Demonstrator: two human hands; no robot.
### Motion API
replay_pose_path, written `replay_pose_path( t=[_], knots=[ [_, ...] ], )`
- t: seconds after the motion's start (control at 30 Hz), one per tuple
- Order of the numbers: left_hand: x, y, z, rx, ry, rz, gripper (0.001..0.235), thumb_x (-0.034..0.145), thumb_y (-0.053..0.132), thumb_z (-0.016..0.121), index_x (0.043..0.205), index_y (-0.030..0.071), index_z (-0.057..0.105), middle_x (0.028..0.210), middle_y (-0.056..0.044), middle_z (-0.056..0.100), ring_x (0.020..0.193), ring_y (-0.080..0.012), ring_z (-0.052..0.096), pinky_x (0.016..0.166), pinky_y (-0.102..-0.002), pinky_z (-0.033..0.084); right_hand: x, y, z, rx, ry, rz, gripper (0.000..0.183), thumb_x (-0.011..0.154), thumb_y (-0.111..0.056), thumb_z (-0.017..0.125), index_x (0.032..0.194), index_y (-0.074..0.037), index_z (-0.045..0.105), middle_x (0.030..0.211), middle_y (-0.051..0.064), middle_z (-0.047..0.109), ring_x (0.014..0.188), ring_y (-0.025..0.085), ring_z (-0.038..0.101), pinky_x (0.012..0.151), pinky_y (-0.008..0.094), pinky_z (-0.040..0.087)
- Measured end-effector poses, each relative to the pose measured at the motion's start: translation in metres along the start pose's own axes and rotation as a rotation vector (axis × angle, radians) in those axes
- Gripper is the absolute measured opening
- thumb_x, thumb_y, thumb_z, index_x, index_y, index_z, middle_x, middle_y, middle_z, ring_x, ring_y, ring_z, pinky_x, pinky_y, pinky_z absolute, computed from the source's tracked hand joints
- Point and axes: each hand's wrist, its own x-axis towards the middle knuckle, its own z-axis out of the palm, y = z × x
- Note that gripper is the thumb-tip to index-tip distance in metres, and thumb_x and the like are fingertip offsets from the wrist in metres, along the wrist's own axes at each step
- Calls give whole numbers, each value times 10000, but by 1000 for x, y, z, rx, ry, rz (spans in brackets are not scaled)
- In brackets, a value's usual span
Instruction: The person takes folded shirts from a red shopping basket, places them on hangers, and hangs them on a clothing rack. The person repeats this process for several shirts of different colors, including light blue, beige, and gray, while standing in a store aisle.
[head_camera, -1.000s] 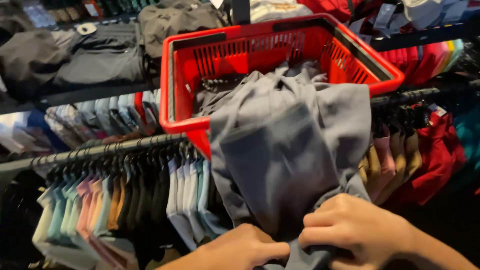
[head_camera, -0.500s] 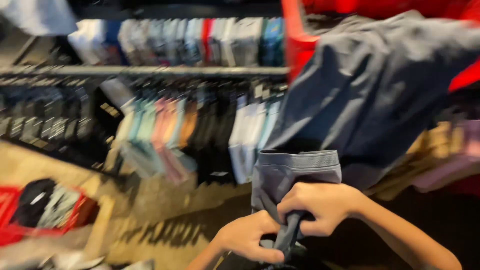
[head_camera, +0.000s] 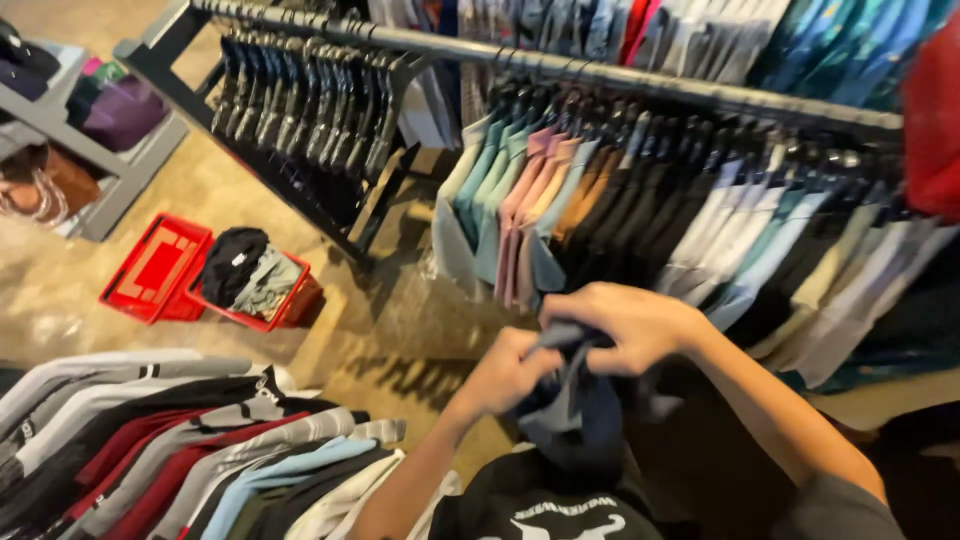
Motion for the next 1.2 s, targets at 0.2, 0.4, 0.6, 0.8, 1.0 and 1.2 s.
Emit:
replay_pose_path(
  t=[0.2,0.4,0.6,0.8,1.0,1.2],
  knots=[
    [34,-31,-70,202,327,147,240,946,186,620,855,-34,643,688,-111,609,676,-90,568,642,-342,489,84,76,19,111,279,-256,550,710,-196,724,1212,-16,591,1091,148,653,1008,336,649,907,422,511],
    [63,-14,-157,261,493,156,238,962,175,589,892,-49,630,657,-156,591,613,-149,579,591,-364,476,153,148,56,445,617,-3,457,806,-104,788,1216,-20,604,1088,103,663,1002,161,649,875,318,535],
    [69,-14,-244,427,670,-16,247,970,182,610,910,-56,640,694,-208,593,652,-312,577,609,-446,476,234,188,47,216,817,363,284,792,-38,734,1075,-25,715,790,123,685,698,204,656,656,338,526],
    [76,-47,-320,797,870,-92,316,966,98,568,1266,1,590,1155,-263,640,1034,-473,613,859,-515,487,290,184,-3,140,858,155,308,789,23,655,1092,-4,706,909,151,717,817,279,702,733,352,544],
    [101,-91,-380,713,608,257,536,842,-28,554,1374,37,558,1291,-232,636,1198,-440,619,1004,-451,499,359,189,-11,57,783,8,288,756,-8,680,1044,8,692,914,180,690,866,371,675,760,395,533],
    [123,-156,-426,399,558,142,345,804,-9,578,1141,26,641,992,-232,690,947,-393,699,829,-418,542,399,190,-16,65,877,264,259,747,-60,698,1000,-4,689,888,176,694,822,378,683,731,415,538]
  ],
)
